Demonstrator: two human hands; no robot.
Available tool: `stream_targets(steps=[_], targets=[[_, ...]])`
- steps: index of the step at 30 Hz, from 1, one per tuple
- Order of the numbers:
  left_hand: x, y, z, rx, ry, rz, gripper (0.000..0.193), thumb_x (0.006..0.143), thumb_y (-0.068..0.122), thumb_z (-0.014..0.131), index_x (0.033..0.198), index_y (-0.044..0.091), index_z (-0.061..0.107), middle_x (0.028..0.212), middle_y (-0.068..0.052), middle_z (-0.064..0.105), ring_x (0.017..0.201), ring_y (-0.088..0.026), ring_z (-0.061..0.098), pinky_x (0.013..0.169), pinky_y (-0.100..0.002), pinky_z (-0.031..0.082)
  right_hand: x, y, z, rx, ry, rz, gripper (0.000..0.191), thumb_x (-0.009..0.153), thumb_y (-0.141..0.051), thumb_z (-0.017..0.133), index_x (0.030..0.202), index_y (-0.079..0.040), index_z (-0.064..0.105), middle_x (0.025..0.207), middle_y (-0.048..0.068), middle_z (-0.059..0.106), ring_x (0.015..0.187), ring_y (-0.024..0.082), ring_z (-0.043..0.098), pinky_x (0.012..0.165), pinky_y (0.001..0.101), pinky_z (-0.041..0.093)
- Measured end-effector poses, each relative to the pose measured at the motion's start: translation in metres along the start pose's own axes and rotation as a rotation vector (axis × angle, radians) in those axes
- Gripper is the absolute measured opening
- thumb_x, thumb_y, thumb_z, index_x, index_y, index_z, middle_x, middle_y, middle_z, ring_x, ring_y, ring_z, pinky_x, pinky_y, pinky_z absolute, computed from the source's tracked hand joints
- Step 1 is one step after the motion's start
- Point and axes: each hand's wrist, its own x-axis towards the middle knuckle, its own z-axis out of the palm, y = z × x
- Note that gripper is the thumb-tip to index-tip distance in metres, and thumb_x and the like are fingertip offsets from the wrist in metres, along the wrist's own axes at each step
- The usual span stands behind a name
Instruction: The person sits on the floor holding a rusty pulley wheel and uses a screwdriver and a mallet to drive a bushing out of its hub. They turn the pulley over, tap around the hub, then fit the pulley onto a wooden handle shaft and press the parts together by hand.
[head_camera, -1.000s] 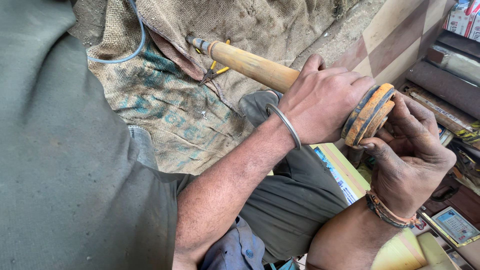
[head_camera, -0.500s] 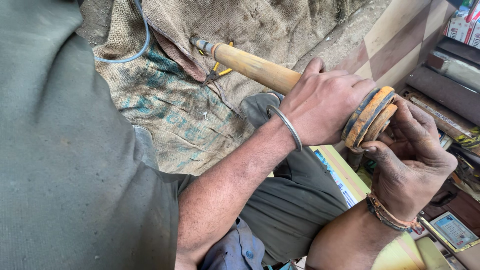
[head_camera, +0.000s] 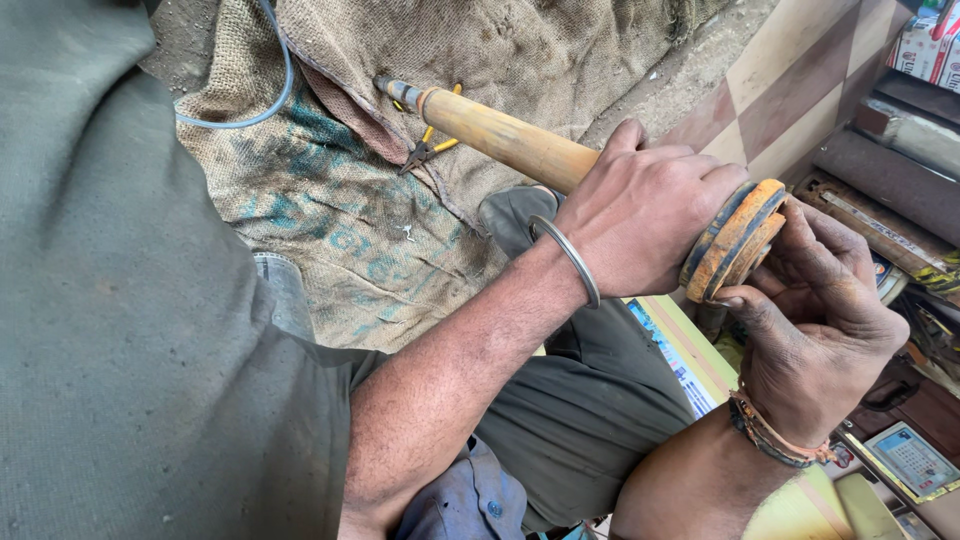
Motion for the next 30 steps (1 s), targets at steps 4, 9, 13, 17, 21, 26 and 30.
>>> stream_targets(steps=[4,9,13,17,21,26,30], targets=[[0.0005,0.0002,0.0013,0.001,0.009,0.016,0.035,0.072,0.025,0.080,0.099,0.015,0.060,0.091,-0.002,0.073,0.095,-0.026,0.071,0.086,-0.052,0.043,-0.0002,0.0010,-0.0019,0.011,-0.002,0.004,0.064,0.086,-0.005,0.091,0.143,0.004,0.063,0.142,0.017,0.059,0.129,0.023,0.065,0.113,0.0359,0.060],[0.0004,-0.0002,0.0032,-0.003,-0.016,0.004,0.037,0.070,0.026,0.080,0.098,0.014,0.060,0.089,-0.002,0.073,0.094,-0.026,0.071,0.086,-0.052,0.043,-0.0017,0.0016,-0.0030,0.007,0.000,0.012,0.063,0.086,-0.004,0.090,0.143,0.004,0.063,0.143,0.016,0.059,0.130,0.023,0.065,0.112,0.0361,0.060],[0.0001,-0.0002,0.0041,0.008,0.005,0.012,0.039,0.068,0.028,0.081,0.097,0.015,0.060,0.089,-0.002,0.073,0.094,-0.026,0.071,0.086,-0.052,0.043,-0.0023,0.0019,-0.0033,0.002,-0.002,0.011,0.062,0.087,-0.004,0.090,0.142,0.004,0.063,0.143,0.016,0.059,0.131,0.024,0.064,0.112,0.0364,0.061],[0.0006,-0.0008,0.0041,-0.007,-0.006,0.012,0.039,0.070,0.031,0.082,0.098,0.014,0.060,0.089,-0.003,0.072,0.094,-0.027,0.071,0.085,-0.052,0.044,-0.0016,0.0020,-0.0034,0.002,-0.012,-0.001,0.060,0.088,-0.004,0.089,0.141,0.005,0.062,0.143,0.016,0.059,0.130,0.023,0.065,0.111,0.0353,0.061],[0.0017,-0.0019,0.0034,-0.008,-0.010,0.023,0.039,0.070,0.030,0.082,0.098,0.014,0.059,0.090,-0.003,0.072,0.094,-0.027,0.071,0.083,-0.053,0.044,-0.0016,0.0015,-0.0029,0.009,0.003,0.019,0.063,0.088,-0.006,0.089,0.144,0.005,0.062,0.142,0.016,0.059,0.127,0.024,0.066,0.108,0.0344,0.062],[0.0028,-0.0027,0.0022,-0.037,-0.015,0.023,0.040,0.068,0.029,0.082,0.097,0.014,0.059,0.089,-0.002,0.072,0.094,-0.028,0.071,0.081,-0.053,0.045,-0.0010,0.0009,-0.0037,0.019,0.003,0.027,0.063,0.088,-0.005,0.090,0.143,0.006,0.062,0.141,0.016,0.059,0.128,0.024,0.066,0.109,0.0346,0.062],[0.0030,-0.0036,0.0014,-0.051,-0.035,0.022,0.040,0.068,0.028,0.083,0.098,0.014,0.059,0.090,-0.003,0.073,0.095,-0.029,0.071,0.081,-0.052,0.046,-0.0010,0.0018,-0.0039,0.015,0.003,0.025,0.062,0.087,-0.004,0.090,0.142,0.005,0.062,0.141,0.016,0.059,0.128,0.024,0.066,0.108,0.0355,0.062]])
